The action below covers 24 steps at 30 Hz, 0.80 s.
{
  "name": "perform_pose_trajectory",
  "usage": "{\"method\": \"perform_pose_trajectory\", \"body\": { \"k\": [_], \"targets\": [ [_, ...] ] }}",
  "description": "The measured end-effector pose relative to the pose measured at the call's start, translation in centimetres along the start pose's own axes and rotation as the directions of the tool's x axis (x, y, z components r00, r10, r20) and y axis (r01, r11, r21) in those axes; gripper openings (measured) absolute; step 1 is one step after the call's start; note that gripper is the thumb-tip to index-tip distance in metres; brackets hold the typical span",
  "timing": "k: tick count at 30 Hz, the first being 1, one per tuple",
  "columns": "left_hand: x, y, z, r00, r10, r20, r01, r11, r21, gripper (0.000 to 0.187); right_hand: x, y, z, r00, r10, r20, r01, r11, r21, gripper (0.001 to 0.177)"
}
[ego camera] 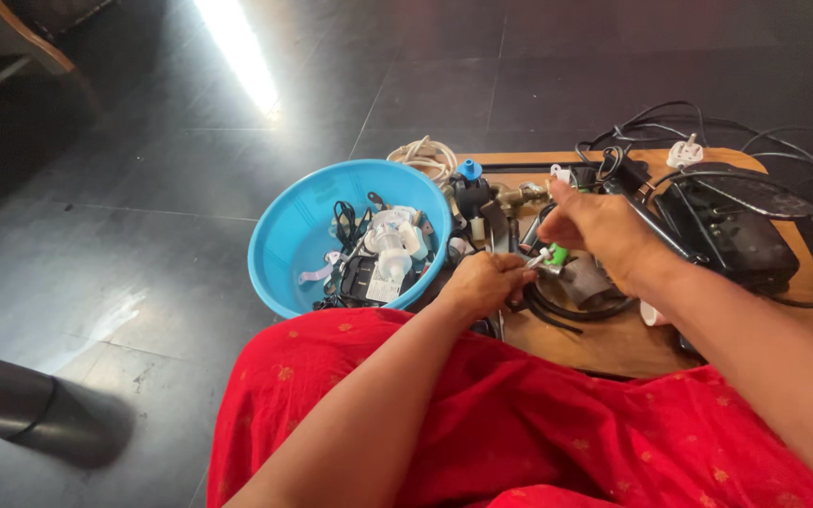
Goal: The person sits on the floor and assembles small white plastic components by hand. They repeatedly pick up parts, align and screw them together, then place the assembled unit into a blue basin. The workspace includes a wooden board with various cables and tools nearby.
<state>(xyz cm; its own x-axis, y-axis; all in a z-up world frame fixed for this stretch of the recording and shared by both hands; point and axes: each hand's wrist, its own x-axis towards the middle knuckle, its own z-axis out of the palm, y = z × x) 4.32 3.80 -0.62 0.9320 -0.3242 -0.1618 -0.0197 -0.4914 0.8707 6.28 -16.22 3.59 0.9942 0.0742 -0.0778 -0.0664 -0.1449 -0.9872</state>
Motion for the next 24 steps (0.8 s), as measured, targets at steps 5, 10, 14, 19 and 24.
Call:
{"method": "perform_pose_trajectory", "body": {
  "k": [5, 10, 14, 19, 24],
  "targets": [
    [0.06, -0.15, 0.13, 0.999, 0.031, 0.02, -0.03, 0.999, -0.037, 0.026, -0.42, 0.53, -0.19, 0.986, 0.089, 0.142, -0.073, 0.991, -0.114, 0.072],
    [0.18, -0.18, 0.32, 0.999, 0.039, 0.016, -0.039, 0.999, 0.001, 0.027, -0.04, 0.42, -0.53, 0.991, 0.088, 0.098, -0.08, 0.993, -0.086, 0.069],
    [0.07, -0.42, 0.45, 0.999, -0.007, 0.034, 0.007, 1.0, -0.024, 0.026, -0.45, 0.57, -0.15, 0.976, 0.142, 0.165, -0.107, 0.974, -0.2, 0.075],
    [-0.04, -0.34, 0.41, 0.999, 0.033, 0.038, -0.034, 0.999, 0.037, 0.026, -0.56, -0.19, -0.31, 0.994, 0.061, 0.089, -0.044, 0.982, -0.183, 0.065],
    [-0.26, -0.02, 0.45, 0.998, 0.054, 0.025, -0.054, 0.998, 0.015, 0.025, -0.65, 0.47, -0.15, 0.953, 0.239, 0.183, -0.139, 0.888, -0.438, 0.034]
  ]
}}
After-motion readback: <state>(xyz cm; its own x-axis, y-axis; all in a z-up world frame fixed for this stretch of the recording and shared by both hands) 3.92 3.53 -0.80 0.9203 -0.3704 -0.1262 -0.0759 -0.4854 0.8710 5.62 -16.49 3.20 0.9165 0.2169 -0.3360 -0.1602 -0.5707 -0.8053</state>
